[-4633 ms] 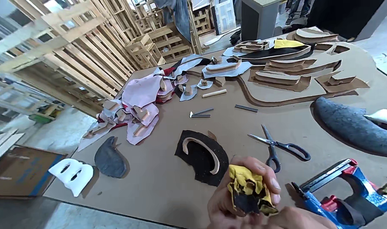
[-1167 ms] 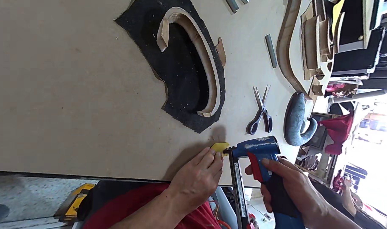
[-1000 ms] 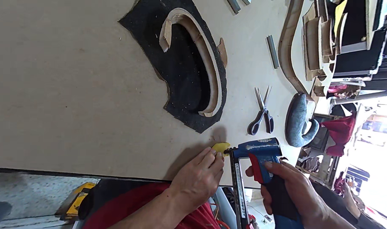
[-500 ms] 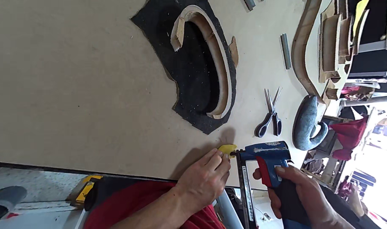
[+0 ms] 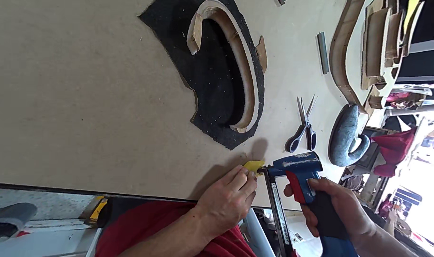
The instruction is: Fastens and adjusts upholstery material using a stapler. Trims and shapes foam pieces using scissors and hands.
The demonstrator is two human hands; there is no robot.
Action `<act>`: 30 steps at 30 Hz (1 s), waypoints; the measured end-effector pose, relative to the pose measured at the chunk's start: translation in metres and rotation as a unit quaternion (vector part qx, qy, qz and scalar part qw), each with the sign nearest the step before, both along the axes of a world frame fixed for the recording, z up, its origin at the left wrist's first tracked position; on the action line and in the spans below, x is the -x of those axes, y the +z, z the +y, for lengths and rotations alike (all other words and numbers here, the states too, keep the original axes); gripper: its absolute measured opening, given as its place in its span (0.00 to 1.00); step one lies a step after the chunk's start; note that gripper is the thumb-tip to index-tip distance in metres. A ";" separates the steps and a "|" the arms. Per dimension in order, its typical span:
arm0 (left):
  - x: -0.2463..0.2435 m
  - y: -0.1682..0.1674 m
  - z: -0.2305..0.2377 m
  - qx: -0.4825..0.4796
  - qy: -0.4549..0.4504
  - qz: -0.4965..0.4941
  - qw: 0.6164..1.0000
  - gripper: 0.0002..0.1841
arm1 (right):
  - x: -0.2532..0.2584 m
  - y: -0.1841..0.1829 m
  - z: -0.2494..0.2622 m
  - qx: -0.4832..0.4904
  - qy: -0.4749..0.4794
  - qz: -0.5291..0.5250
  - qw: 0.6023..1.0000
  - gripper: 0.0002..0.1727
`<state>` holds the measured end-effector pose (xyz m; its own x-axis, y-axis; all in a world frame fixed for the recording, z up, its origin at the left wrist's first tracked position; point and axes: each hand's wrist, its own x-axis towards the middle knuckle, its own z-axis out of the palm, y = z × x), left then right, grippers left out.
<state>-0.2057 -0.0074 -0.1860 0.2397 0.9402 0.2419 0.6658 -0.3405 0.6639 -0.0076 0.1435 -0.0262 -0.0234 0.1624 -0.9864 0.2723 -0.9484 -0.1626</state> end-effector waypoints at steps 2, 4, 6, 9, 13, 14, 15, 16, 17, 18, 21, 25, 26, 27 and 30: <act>0.000 0.000 0.000 -0.001 0.002 0.001 1.000 0.15 | -0.001 -0.001 0.003 0.006 -0.001 0.006 1.000 0.22; 0.001 0.001 0.000 0.003 -0.001 0.002 1.000 0.15 | -0.002 -0.002 0.006 0.016 -0.001 0.010 1.000 0.22; 0.001 0.000 0.000 0.002 -0.003 0.005 1.000 0.15 | -0.001 -0.003 0.011 0.027 0.005 0.005 1.000 0.22; -0.001 0.000 0.000 0.001 0.002 0.006 1.000 0.16 | 0.001 -0.004 0.018 0.046 0.012 0.000 0.999 0.22; -0.001 0.000 -0.001 -0.001 0.009 0.001 1.000 0.15 | -0.002 -0.008 0.028 0.074 0.033 0.018 0.997 0.24; -0.001 0.000 -0.001 -0.004 0.012 0.004 1.000 0.15 | -0.002 -0.008 0.030 0.079 0.039 0.016 0.996 0.24; -0.001 0.000 0.000 -0.006 0.012 0.007 1.000 0.15 | -0.002 -0.008 0.032 0.085 0.039 0.016 0.995 0.23; 0.000 0.000 0.000 -0.006 0.012 0.010 1.000 0.15 | -0.001 -0.008 0.034 0.090 0.036 0.018 0.995 0.24; 0.000 0.000 0.000 -0.006 0.012 0.012 1.000 0.15 | -0.002 -0.009 0.035 0.094 0.031 0.021 0.995 0.24; -0.001 0.000 0.000 -0.007 0.012 0.014 1.000 0.15 | -0.002 -0.009 0.036 0.097 0.027 0.024 0.995 0.24; -0.001 0.000 0.000 -0.008 0.011 0.017 1.000 0.15 | -0.001 -0.010 0.037 0.102 0.017 0.026 0.994 0.23; 0.000 0.001 -0.001 -0.007 0.011 0.013 1.000 0.15 | 0.002 -0.010 0.044 0.113 0.032 0.031 0.993 0.23; -0.001 0.001 -0.001 -0.007 0.011 0.013 1.000 0.15 | 0.002 -0.010 0.046 0.117 0.037 0.034 0.992 0.23; -0.001 0.000 -0.001 -0.008 0.012 0.013 1.000 0.15 | 0.002 -0.011 0.047 0.121 0.038 0.035 0.991 0.24; -0.001 0.000 -0.002 -0.011 0.022 0.017 1.000 0.15 | 0.004 -0.014 0.049 0.137 0.040 0.034 0.989 0.24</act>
<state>-0.2043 -0.0098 -0.1864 0.2064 0.9445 0.2556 0.7018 -0.3250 0.6339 -0.0113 0.1924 -0.0397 -0.0939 -0.1161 -0.9888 0.3447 -0.9355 0.0771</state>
